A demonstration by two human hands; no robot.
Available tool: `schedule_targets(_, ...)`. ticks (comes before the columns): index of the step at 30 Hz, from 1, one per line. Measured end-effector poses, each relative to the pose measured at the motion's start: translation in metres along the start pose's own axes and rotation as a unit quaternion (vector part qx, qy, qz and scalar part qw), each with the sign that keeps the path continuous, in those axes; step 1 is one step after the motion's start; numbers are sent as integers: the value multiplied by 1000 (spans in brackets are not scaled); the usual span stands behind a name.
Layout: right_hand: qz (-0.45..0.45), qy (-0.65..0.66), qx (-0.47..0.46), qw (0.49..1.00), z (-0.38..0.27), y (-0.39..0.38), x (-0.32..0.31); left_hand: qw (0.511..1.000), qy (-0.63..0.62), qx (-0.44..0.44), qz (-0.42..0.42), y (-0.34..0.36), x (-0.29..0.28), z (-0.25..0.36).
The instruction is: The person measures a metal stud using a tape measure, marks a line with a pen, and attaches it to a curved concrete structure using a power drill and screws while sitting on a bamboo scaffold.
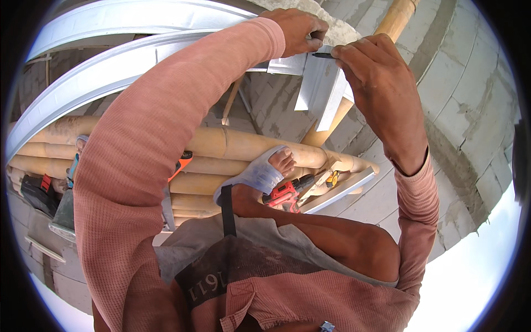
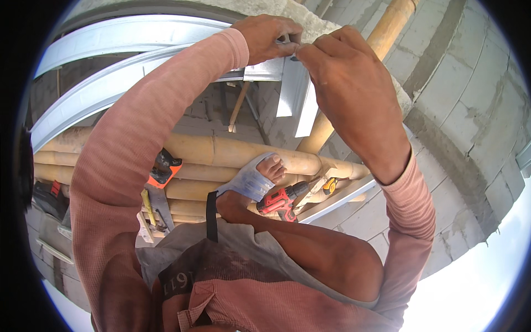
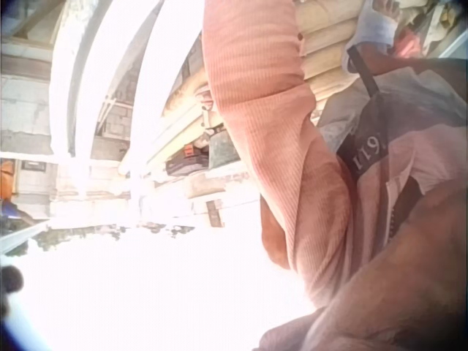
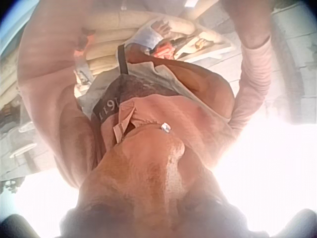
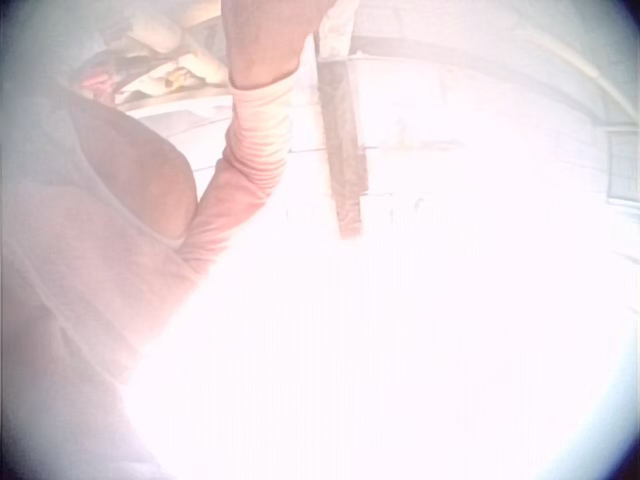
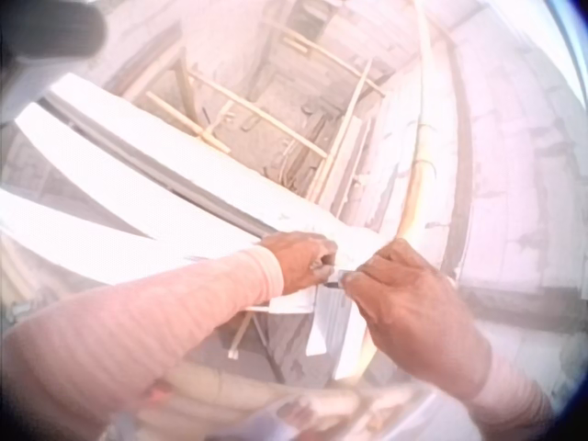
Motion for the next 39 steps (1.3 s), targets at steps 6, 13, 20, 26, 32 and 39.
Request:
schedule_targets(6,-37,-44,57,997,-7,-6,6,1000,10,12,20,-1,0,-1)
schedule_targets(13,-1,-82,1,997,-19,-6,-37,1000,14,19,18,3,6,-4)
schedule_targets(20,390,306,365,788,37,-146,-83,1000,1,13,-4,1,2,-2)
schedule_targets(26,520,789,300,130,-9,-195,100,1000,11,26,-14,3,3,5)
schedule_targets(32,522,825,212,-34,-49,-192,142,998,-7,55,2,-2,-4,0)
schedule_targets(39,563,815,116,73,-33,-238,129,997,15,71,-2,-3,-3,8)
Point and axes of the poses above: each hand's wrist, its own y-axis towards the middle knuckle, its own x-axis out of the palm, z = x × y, the point moved 5 cm from there along y, towards the middle knuckle, and after that the axes turned 5 degrees about -x, right-handed, at the moved point
